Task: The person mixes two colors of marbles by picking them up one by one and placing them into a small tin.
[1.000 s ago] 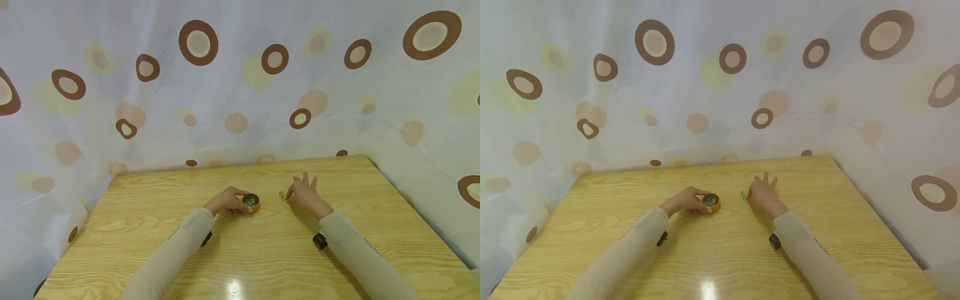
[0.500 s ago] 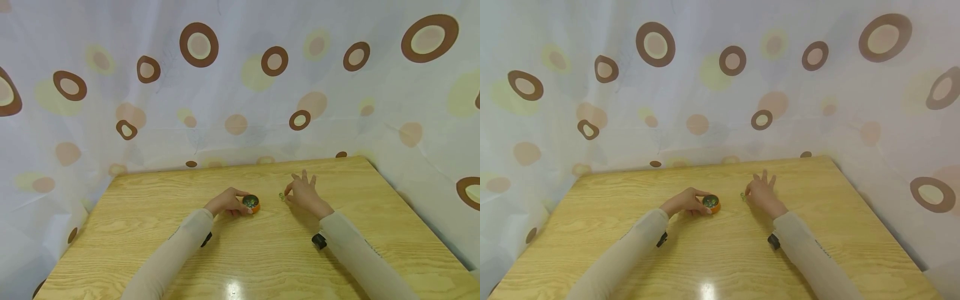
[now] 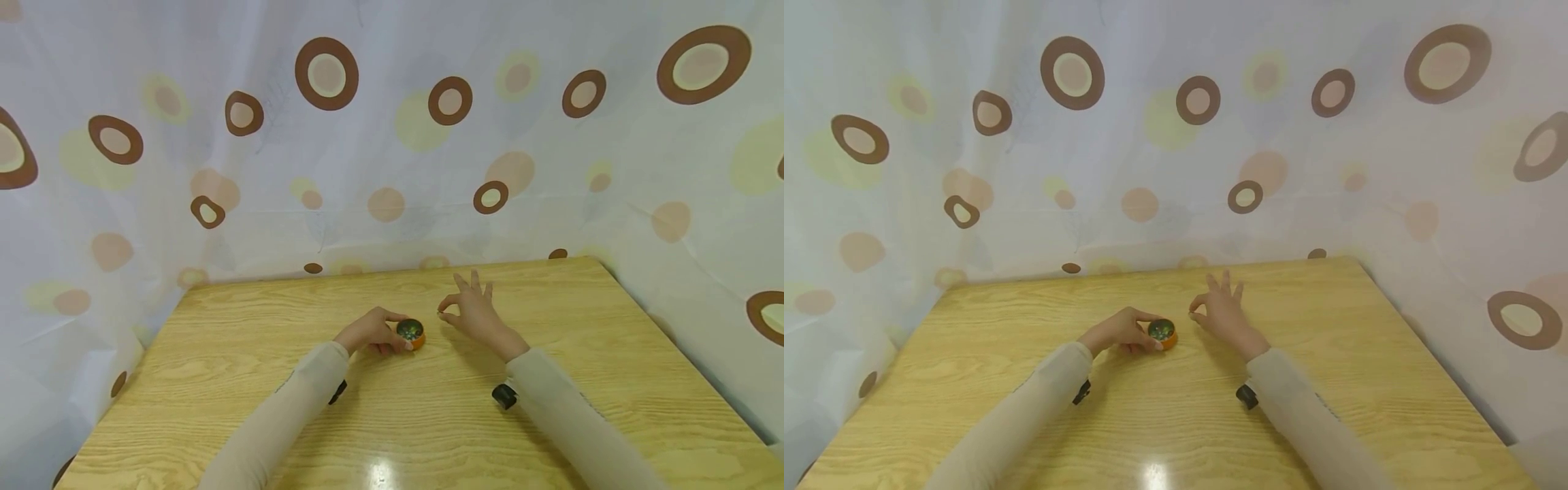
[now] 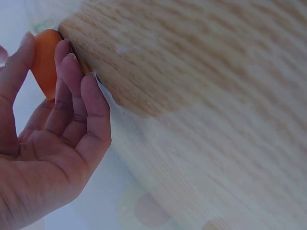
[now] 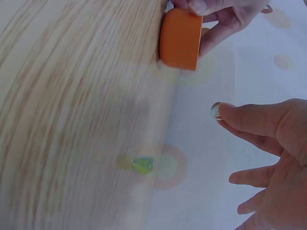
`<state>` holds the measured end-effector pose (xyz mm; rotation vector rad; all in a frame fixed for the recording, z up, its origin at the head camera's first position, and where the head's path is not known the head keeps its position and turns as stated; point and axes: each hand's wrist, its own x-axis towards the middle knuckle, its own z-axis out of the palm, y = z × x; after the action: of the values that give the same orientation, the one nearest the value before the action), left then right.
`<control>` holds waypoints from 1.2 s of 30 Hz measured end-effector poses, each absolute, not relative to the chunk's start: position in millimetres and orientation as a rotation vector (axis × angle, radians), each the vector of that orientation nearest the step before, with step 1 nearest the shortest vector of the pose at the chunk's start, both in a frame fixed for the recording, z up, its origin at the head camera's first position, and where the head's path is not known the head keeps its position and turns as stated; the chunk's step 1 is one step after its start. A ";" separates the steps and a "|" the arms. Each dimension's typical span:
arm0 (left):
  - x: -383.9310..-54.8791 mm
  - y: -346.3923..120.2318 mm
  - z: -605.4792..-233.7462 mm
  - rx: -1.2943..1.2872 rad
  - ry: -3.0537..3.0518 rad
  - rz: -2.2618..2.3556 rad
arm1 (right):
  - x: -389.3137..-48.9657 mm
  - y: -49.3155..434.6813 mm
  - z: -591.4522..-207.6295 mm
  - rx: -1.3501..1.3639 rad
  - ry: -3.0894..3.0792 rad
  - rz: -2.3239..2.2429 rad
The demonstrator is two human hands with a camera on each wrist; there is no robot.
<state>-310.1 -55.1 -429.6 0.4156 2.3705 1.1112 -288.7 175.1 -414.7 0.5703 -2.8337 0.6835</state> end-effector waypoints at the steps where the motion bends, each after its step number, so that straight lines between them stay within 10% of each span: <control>1: -310.1 -55.0 -429.4 0.414 2.373 1.109 | -288.7 172.6 -414.4 0.576 -2.832 0.687; 36: -310.4 -54.8 -429.0 0.391 2.380 1.094 | -288.2 155.3 -408.0 0.707 -2.817 0.666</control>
<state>-310.4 -54.8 -429.0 0.3913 2.3799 1.0940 -288.2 155.3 -408.0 0.7070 -2.8168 0.6665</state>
